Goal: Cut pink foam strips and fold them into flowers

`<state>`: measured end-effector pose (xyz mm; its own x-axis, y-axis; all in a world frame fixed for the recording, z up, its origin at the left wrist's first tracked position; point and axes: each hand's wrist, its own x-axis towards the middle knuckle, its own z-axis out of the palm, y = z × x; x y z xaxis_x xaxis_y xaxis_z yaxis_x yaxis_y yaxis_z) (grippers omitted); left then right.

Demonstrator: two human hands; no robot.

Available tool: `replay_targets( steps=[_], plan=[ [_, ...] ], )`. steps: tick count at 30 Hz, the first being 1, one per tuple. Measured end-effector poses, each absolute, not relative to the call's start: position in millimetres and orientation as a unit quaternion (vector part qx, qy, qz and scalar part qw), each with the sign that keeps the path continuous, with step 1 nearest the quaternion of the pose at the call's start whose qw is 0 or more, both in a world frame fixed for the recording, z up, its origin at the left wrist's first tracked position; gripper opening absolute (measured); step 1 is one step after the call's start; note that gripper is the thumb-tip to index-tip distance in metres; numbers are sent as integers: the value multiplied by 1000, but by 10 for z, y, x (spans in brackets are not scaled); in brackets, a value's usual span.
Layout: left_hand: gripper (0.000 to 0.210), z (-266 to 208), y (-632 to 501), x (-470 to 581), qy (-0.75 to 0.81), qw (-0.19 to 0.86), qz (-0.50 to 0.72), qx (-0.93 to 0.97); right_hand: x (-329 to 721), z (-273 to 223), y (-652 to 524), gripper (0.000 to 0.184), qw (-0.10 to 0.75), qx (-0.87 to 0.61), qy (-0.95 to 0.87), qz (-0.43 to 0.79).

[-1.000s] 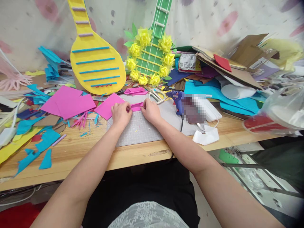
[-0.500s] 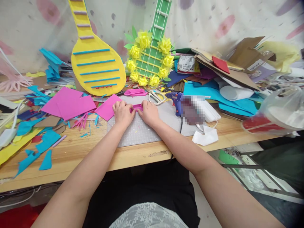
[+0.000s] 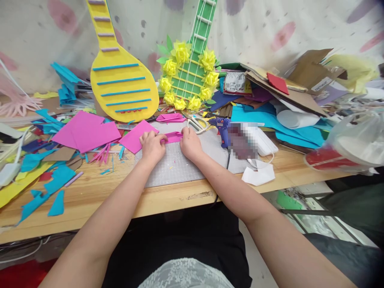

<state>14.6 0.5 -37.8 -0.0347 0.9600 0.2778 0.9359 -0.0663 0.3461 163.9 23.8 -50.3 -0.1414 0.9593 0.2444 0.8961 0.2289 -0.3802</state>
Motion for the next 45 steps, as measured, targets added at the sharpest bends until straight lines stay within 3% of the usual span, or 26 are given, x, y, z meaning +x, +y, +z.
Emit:
replay_targets(
  steps=[8,14,22,29,38,45],
  plan=[
    [17,-392,14,118,676,52,249,691,1674,-489,238,41,221,-607,-756,105],
    [19,-309,65,76,662,24,303,685,1689,-468,238,33,192,-601,-770,102],
    [21,-165,500,-16,657,45,117,743,1720,-462,247,30,202,-595,-770,114],
    [20,-90,630,3,653,157,47,739,1734,-443,248,30,240,-590,-760,131],
    [12,-207,496,9,595,158,152,773,1743,-454,283,49,269,-539,-792,100],
    [19,-260,515,25,614,207,192,737,1741,-470,340,46,245,-524,-807,121]
  ],
)
